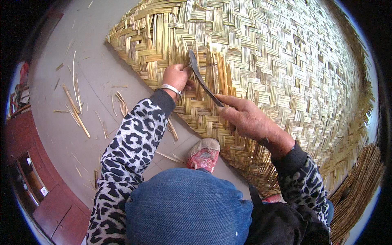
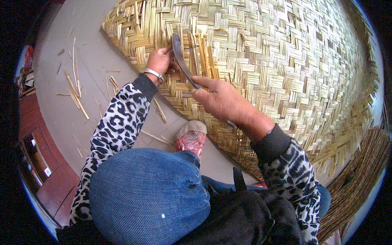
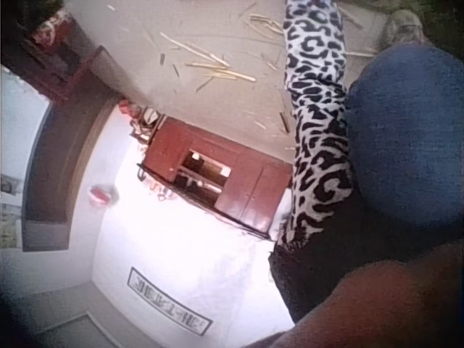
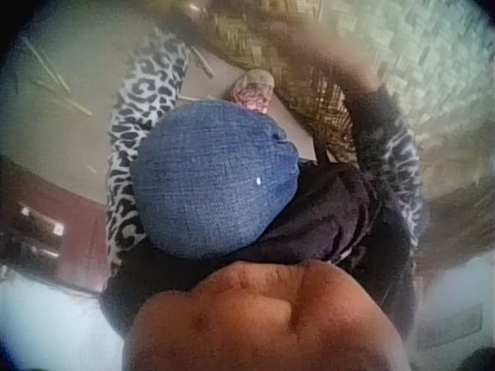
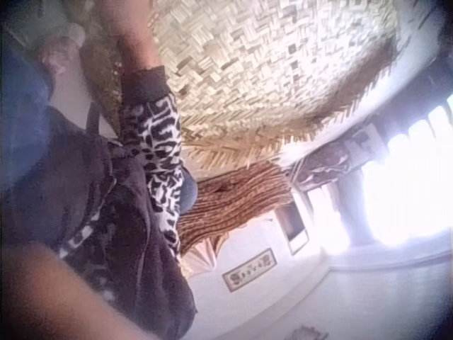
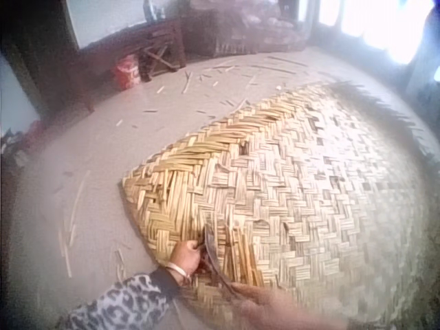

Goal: The person uses a curved knife to trim the loose edges of a large woven mat. They repeatedly cut and pull away protruding strands along the perimeter, working methodically around the mat's edge.

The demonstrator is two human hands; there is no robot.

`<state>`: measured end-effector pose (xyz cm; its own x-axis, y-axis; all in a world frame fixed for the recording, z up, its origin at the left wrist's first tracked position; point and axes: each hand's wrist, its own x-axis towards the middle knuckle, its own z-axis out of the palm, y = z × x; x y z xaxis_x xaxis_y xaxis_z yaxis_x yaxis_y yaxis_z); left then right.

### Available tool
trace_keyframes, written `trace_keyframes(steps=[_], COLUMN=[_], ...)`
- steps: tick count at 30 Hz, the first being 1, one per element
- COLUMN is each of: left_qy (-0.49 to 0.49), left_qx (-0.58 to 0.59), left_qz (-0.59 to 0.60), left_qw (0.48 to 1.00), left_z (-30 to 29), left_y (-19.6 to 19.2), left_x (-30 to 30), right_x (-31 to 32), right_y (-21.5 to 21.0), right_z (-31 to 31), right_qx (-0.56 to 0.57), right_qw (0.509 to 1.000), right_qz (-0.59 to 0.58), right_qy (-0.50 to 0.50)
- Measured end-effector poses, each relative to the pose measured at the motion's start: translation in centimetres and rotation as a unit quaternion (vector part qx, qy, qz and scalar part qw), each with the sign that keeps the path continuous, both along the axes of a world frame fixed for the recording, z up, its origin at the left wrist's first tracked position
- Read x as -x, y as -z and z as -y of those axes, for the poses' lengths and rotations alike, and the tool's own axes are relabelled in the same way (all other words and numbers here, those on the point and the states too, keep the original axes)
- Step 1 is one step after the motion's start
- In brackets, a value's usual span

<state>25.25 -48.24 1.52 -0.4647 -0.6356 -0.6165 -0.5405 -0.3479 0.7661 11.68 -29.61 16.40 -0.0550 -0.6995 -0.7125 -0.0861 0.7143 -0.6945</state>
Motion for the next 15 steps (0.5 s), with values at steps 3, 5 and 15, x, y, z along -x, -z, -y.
trace_keyframes(steps=[3,5,15], left_qy=[0.004,-0.008,0.148], left_qx=[0.023,0.008,-0.087], left_qz=[-0.039,-0.062,-0.007], left_qw=[0.999,0.998,0.985], left_z=[-0.1,-0.1,2.5], left_y=[0.2,-0.1,-2.4], left_x=[-0.7,-0.9,0.3], right_x=[0.7,1.3,1.1], right_y=[-0.6,-1.6,-2.8], right_z=[1.0,1.0,-2.3], right_qx=[0.027,0.022,-0.035], right_qw=[0.993,0.979,0.998], right_qz=[-0.097,-0.16,0.002], right_qy=[-0.066,-0.128,0.053])
